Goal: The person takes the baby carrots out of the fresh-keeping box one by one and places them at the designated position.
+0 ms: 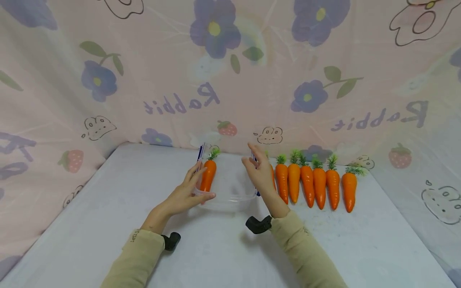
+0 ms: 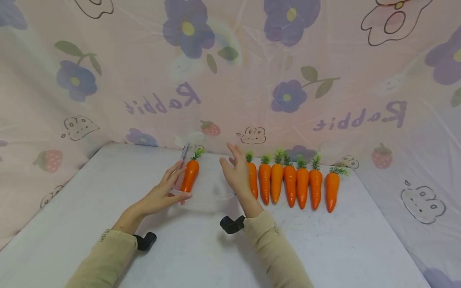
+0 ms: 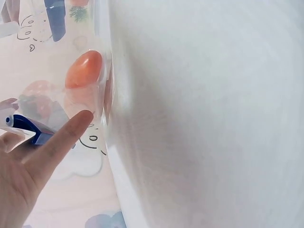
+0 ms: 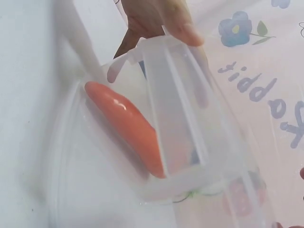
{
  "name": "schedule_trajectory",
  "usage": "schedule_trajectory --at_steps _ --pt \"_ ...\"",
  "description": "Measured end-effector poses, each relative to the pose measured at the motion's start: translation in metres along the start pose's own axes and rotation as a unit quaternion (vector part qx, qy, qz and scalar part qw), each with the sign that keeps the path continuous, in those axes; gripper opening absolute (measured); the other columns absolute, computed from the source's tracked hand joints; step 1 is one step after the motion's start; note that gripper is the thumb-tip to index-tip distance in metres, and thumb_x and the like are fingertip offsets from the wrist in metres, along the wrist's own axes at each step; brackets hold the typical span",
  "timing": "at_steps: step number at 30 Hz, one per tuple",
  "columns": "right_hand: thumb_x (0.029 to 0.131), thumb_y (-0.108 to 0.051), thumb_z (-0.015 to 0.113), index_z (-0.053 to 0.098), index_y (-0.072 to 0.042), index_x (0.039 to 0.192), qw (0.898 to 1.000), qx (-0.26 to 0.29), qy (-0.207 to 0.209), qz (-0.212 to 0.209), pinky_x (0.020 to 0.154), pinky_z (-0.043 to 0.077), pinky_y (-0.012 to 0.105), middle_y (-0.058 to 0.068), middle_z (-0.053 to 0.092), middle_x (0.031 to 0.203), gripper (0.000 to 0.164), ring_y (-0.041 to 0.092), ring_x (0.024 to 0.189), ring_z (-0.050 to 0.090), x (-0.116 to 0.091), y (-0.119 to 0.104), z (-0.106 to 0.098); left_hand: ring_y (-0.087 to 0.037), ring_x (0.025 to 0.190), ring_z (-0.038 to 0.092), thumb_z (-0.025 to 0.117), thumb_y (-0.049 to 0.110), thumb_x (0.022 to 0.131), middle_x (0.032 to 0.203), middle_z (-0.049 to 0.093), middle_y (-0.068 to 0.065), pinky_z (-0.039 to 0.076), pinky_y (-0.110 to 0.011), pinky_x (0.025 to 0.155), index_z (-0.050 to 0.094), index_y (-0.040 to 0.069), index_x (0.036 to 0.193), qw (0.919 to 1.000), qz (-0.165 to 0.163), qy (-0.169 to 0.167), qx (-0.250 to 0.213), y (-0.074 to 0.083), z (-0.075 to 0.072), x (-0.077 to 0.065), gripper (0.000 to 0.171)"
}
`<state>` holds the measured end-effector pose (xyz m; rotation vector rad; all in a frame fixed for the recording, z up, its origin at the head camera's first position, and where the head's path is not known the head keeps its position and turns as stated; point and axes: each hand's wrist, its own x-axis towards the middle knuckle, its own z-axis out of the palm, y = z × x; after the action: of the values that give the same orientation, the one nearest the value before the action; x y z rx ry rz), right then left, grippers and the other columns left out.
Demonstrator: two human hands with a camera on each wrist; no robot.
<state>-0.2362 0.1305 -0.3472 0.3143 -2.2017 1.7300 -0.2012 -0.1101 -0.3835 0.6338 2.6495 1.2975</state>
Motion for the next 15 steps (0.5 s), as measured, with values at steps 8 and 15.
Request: schedule_trajectory --at_steps 8,15 --pt "0.090 -0.002 0.060 0.047 0.002 0.139 1.000 -0.007 -0.014 0.004 0.108 0.039 0.047 0.024 0.030 0.151 0.051 0.039 0.137 0.035 0.005 -0.005 0.017 -0.031 0.117 0.057 0.066 0.051 0.086 0.162 -0.007 0.005 0.053 -0.040 0.091 0.016 0.018 0.155 1.0000 -0.001 0.003 -0.002 -0.001 0.000 0.001 0.092" --pt "0.089 -0.005 0.063 0.047 0.000 0.139 0.998 -0.037 -0.041 0.000 0.105 0.042 0.047 0.026 0.032 0.149 0.053 0.040 0.134 0.039 0.007 -0.002 0.033 -0.032 0.122 0.054 0.067 0.052 0.085 0.162 -0.008 0.007 0.053 -0.040 0.092 0.016 0.019 0.155 1.0000 -0.007 0.003 -0.003 -0.001 0.000 0.002 0.092"
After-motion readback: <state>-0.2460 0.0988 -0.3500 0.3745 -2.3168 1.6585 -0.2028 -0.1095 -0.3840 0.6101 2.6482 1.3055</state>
